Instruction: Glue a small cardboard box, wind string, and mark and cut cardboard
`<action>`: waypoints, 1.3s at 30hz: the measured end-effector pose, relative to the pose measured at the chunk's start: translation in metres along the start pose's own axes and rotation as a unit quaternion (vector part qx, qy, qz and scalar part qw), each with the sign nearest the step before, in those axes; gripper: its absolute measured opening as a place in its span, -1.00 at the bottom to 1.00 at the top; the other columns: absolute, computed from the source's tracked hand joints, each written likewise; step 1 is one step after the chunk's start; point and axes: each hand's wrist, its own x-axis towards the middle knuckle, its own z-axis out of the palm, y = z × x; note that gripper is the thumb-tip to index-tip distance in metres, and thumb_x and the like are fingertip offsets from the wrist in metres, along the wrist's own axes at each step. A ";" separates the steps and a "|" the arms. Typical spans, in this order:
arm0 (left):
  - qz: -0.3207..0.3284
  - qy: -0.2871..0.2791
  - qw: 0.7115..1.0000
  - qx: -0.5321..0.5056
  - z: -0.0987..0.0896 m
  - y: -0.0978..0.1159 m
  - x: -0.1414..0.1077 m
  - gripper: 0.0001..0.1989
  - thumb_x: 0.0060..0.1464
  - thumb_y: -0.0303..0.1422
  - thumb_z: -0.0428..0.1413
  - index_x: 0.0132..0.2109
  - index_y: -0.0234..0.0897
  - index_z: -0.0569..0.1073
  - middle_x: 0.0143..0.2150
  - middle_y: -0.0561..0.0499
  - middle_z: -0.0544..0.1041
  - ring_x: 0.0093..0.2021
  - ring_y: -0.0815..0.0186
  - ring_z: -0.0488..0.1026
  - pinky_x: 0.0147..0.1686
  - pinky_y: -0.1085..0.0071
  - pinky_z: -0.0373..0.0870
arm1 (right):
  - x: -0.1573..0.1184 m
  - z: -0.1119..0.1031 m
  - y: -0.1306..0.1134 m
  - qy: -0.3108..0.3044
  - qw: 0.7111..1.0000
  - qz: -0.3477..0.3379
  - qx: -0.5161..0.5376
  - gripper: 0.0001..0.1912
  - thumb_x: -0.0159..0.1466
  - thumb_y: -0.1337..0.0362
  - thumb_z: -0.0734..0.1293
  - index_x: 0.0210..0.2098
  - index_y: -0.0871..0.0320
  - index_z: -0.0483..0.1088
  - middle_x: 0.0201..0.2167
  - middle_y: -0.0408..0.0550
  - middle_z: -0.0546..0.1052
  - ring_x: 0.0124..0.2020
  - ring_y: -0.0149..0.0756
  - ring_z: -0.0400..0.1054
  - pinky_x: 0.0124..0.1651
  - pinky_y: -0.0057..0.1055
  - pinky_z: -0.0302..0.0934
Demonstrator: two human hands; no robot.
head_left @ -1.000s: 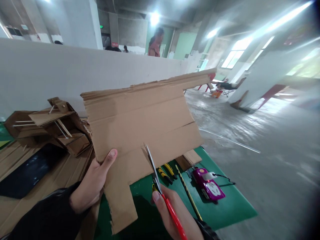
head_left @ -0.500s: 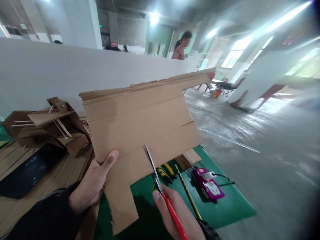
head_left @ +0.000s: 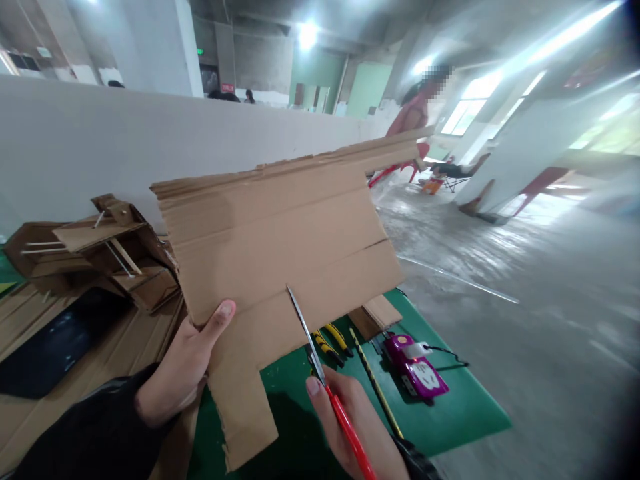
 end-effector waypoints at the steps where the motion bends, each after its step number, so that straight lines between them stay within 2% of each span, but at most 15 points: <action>1: -0.001 0.000 1.000 0.000 0.000 0.000 0.000 -0.47 -0.09 -0.12 0.33 0.03 -0.19 0.51 -0.12 -0.03 0.65 -0.12 0.08 0.60 -0.23 0.33 0.60 | 0.000 0.000 0.000 0.002 1.000 -0.001 0.000 -0.60 0.36 -0.01 0.19 -0.47 0.14 0.15 -0.55 -0.24 0.12 -0.52 -0.43 -0.04 -0.48 -0.42 -0.15; 5: 0.002 -0.001 1.000 0.009 0.001 0.000 0.000 -0.48 -0.10 -0.11 0.33 0.01 -0.19 0.51 -0.12 -0.04 0.65 -0.16 0.09 0.61 -0.29 0.37 0.60 | 0.000 -0.001 0.000 0.001 1.000 -0.004 -0.008 -0.62 0.37 0.01 0.17 -0.45 0.14 0.16 -0.53 -0.23 0.18 -0.52 -0.43 0.01 -0.47 -0.43 -0.11; 13: 0.018 -0.008 1.000 0.011 0.000 -0.002 0.001 -0.50 -0.05 -0.13 0.31 0.04 -0.19 0.49 -0.09 -0.03 0.64 -0.10 0.10 0.59 -0.27 0.38 0.59 | -0.002 -0.002 -0.003 -0.004 1.000 -0.013 -0.016 -0.62 0.38 0.00 0.14 -0.44 0.13 0.16 -0.53 -0.22 0.19 -0.52 -0.42 0.03 -0.47 -0.42 -0.10; 20: 0.017 -0.023 1.000 0.014 -0.001 -0.002 0.001 -0.49 -0.06 -0.12 0.31 0.04 -0.17 0.49 -0.07 -0.03 0.63 -0.07 0.09 0.58 -0.20 0.36 0.58 | 0.002 -0.002 -0.004 0.001 1.000 -0.010 -0.012 -0.60 0.38 -0.01 0.14 -0.46 0.13 0.15 -0.53 -0.23 0.16 -0.52 -0.42 -0.01 -0.47 -0.42 -0.11; 28: 0.018 -0.012 1.000 0.018 -0.001 -0.001 0.001 -0.45 -0.07 -0.12 0.32 0.07 -0.18 0.49 -0.04 -0.06 0.63 -0.06 0.09 0.57 -0.20 0.36 0.58 | 0.002 -0.001 -0.001 0.015 1.000 -0.001 -0.024 -0.58 0.38 -0.02 0.14 -0.48 0.13 0.12 -0.55 -0.23 0.15 -0.53 -0.43 -0.02 -0.48 -0.42 -0.13; 39: 0.021 -0.017 0.999 0.027 0.000 0.000 -0.002 -0.55 -0.01 -0.13 0.28 0.02 -0.18 0.51 -0.04 -0.05 0.62 -0.07 0.11 0.58 -0.20 0.36 0.56 | 0.006 0.002 -0.004 0.025 0.999 0.010 0.026 -0.55 0.35 -0.02 0.18 -0.53 0.12 0.06 -0.57 -0.24 0.05 -0.54 -0.44 -0.13 -0.52 -0.41 -0.21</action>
